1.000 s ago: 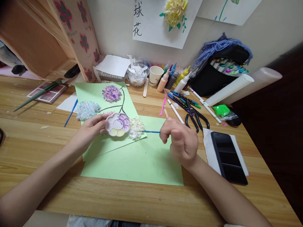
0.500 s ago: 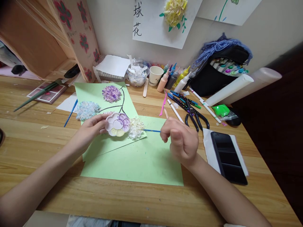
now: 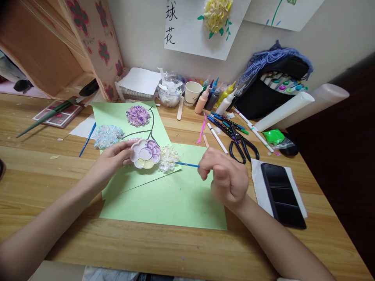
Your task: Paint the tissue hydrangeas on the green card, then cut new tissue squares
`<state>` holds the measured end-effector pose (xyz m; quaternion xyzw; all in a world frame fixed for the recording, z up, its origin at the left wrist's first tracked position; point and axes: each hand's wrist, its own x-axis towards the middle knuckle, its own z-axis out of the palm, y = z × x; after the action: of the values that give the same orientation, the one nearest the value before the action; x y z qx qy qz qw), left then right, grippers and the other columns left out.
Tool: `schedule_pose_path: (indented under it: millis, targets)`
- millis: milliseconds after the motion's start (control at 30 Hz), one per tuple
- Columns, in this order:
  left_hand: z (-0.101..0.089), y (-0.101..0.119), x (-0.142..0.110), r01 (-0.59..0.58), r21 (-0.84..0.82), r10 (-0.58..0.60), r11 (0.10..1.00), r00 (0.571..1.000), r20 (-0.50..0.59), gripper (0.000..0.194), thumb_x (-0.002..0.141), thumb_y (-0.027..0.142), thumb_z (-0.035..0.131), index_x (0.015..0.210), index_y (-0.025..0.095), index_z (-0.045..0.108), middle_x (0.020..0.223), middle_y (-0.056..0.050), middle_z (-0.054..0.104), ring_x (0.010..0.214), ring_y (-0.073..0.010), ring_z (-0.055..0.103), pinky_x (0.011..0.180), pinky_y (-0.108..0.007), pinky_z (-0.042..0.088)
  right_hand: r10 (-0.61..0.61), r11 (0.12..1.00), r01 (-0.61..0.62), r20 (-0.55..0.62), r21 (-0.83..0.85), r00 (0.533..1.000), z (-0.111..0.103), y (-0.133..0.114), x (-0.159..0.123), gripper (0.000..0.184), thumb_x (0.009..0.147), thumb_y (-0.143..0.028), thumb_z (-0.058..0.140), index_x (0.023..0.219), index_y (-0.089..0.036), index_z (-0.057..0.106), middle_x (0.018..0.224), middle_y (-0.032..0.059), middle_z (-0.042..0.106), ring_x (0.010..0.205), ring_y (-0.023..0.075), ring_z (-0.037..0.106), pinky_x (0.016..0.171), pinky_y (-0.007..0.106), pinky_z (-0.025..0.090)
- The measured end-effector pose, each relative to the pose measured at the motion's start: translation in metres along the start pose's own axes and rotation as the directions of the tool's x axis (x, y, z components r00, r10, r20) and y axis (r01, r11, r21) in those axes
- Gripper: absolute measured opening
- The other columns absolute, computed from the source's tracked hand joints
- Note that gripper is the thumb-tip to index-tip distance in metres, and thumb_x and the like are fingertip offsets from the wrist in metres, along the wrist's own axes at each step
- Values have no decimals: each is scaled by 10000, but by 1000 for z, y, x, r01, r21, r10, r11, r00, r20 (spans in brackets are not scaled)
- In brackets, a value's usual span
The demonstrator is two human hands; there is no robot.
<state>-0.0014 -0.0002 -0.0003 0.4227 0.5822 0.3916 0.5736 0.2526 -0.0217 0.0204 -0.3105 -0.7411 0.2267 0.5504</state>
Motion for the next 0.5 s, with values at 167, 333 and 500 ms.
schedule_pose_path:
  millis: [167, 333, 500]
  targets:
    - [-1, 0, 1, 2, 16, -2, 1000, 1000, -5, 419, 751, 299, 583, 1153, 195, 640, 1014, -57, 669, 824, -165, 575, 666, -250, 469, -7, 1000, 7, -5, 2, 1000, 0, 2, -1, 437, 958, -353, 342, 589, -180, 500, 501, -5, 450, 473, 115, 407, 496, 299, 313]
    - [0, 0, 0, 0, 20, 0, 1000, 1000, 0, 431, 753, 304, 578, 1162, 181, 631, 1036, -71, 662, 829, -171, 577, 678, -262, 478, -21, 1000, 21, 32, -9, 999, 2, 3, -4, 410, 960, -333, 337, 628, -176, 521, 521, -1, 476, 486, 118, 433, 502, 296, 326]
    - [1, 2, -1, 0, 25, 0, 1000, 1000, -3, 442, 745, 310, 572, 1161, 174, 629, 1038, -75, 660, 854, -182, 576, 709, -278, 480, 6, 1000, -6, -25, -11, 1000, 0, 1, -2, 450, 953, -382, 346, 579, -185, 501, 494, -6, 462, 472, 119, 426, 496, 298, 318]
